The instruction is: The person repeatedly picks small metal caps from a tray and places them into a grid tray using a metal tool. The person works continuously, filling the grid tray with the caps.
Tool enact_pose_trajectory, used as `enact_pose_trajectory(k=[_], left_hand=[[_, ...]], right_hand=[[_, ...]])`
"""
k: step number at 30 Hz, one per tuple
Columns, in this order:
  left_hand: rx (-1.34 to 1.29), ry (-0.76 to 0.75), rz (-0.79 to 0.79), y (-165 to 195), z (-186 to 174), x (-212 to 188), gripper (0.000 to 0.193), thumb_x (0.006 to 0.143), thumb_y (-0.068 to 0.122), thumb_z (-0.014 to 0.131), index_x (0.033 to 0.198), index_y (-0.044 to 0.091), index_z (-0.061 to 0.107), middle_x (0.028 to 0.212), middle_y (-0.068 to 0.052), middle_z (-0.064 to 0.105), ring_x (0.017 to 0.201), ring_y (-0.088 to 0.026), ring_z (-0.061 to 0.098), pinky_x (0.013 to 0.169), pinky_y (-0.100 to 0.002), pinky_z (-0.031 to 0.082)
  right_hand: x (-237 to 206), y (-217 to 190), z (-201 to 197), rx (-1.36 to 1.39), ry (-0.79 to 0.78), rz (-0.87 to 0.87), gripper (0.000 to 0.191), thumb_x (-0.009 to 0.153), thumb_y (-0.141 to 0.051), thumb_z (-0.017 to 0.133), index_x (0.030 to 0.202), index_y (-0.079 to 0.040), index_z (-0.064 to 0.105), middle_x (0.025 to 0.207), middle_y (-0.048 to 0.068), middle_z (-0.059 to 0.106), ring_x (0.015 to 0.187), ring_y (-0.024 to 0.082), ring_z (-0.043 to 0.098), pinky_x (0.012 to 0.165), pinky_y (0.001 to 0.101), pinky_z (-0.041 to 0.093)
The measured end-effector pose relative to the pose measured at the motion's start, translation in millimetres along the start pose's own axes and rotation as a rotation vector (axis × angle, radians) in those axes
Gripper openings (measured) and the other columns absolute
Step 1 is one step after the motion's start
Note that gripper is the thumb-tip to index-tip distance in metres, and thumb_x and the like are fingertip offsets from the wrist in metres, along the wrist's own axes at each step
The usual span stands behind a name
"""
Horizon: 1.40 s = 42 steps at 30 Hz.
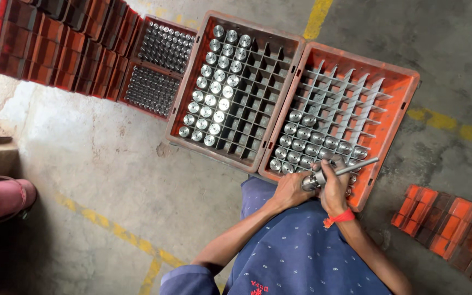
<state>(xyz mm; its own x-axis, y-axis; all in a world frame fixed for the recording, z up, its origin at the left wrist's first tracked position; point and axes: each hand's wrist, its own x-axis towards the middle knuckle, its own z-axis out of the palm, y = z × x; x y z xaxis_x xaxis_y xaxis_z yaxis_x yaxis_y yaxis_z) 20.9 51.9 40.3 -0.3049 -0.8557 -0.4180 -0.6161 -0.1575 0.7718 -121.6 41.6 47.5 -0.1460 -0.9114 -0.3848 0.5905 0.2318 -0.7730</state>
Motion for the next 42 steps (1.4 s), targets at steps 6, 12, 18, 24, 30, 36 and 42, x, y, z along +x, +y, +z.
enact_pose_trajectory(k=[6, 12, 18, 24, 30, 36, 42], left_hand=[[0.066, -0.055, 0.099, 3, 30, 11, 0.058, 0.074, 0.044, 0.082, 0.114, 0.004, 0.070, 0.096, -0.022, 0.075, 0.090, -0.041, 0.073, 0.079, -0.051, 0.057], [0.253, -0.012, 0.143, 21, 19, 40, 0.086, 0.071, 0.062, 0.081, 0.135, 0.009, 0.058, 0.090, -0.024, 0.075, 0.082, -0.040, 0.074, 0.075, -0.049, 0.058], [0.495, 0.331, 0.492, 22, -16, 118, 0.072, 0.081, 0.006, 0.063, 0.150, 0.011, 0.044, 0.134, -0.022, 0.061, 0.096, -0.040, 0.071, 0.081, -0.044, 0.059], [0.334, 0.381, 0.619, 6, -29, 117, 0.060, 0.076, -0.007, 0.065, 0.134, 0.008, 0.058, 0.142, -0.019, 0.059, 0.113, -0.041, 0.065, 0.091, -0.046, 0.054], [0.248, 0.572, 0.474, -33, -102, 50, 0.034, 0.089, 0.009, 0.074, 0.122, 0.008, 0.066, 0.111, -0.014, 0.066, 0.101, -0.037, 0.066, 0.086, -0.046, 0.053], [0.726, 0.676, -0.100, -136, -209, 6, 0.046, 0.073, 0.019, 0.074, 0.117, 0.009, 0.067, 0.107, -0.018, 0.066, 0.099, -0.038, 0.063, 0.077, -0.051, 0.051], [0.942, 0.811, -0.161, -175, -221, 21, 0.030, 0.074, 0.017, 0.070, 0.103, 0.011, 0.070, 0.115, -0.022, 0.067, 0.091, -0.038, 0.065, 0.071, -0.052, 0.051]], right_hand=[[5, 13, -52, -0.126, -0.145, 0.035, 0.012, 0.102, -0.005, 0.059, 0.114, -0.002, 0.058, 0.086, 0.009, 0.065, 0.087, 0.019, 0.067, 0.084, 0.0333, 0.055], [37, -28, -119, 0.144, 0.213, 0.019, 0.016, 0.101, -0.003, 0.057, 0.117, -0.005, 0.059, 0.092, 0.007, 0.066, 0.088, 0.019, 0.067, 0.084, 0.0340, 0.055], [27, -50, -159, 0.314, 0.289, -0.032, 0.014, 0.104, -0.005, 0.057, 0.117, -0.007, 0.059, 0.088, 0.005, 0.064, 0.088, 0.019, 0.067, 0.084, 0.0329, 0.057], [20, -16, -154, 0.295, 0.260, 0.058, 0.009, 0.107, -0.008, 0.058, 0.115, -0.007, 0.060, 0.094, 0.005, 0.068, 0.094, 0.019, 0.069, 0.086, 0.0315, 0.054], [9, -12, -152, 0.461, 0.195, 0.004, 0.019, 0.114, -0.023, 0.056, 0.117, -0.008, 0.066, 0.102, 0.005, 0.069, 0.098, 0.019, 0.067, 0.094, 0.0378, 0.055], [5, -21, -134, 0.727, 0.036, 0.190, 0.032, 0.122, -0.032, 0.054, 0.114, -0.002, 0.064, 0.109, 0.015, 0.069, 0.111, 0.029, 0.069, 0.090, 0.0350, 0.059], [16, 29, -79, 0.158, -0.079, 0.318, 0.038, 0.117, -0.042, 0.050, 0.110, -0.006, 0.060, 0.105, 0.011, 0.067, 0.107, 0.033, 0.068, 0.089, 0.0432, 0.059]])
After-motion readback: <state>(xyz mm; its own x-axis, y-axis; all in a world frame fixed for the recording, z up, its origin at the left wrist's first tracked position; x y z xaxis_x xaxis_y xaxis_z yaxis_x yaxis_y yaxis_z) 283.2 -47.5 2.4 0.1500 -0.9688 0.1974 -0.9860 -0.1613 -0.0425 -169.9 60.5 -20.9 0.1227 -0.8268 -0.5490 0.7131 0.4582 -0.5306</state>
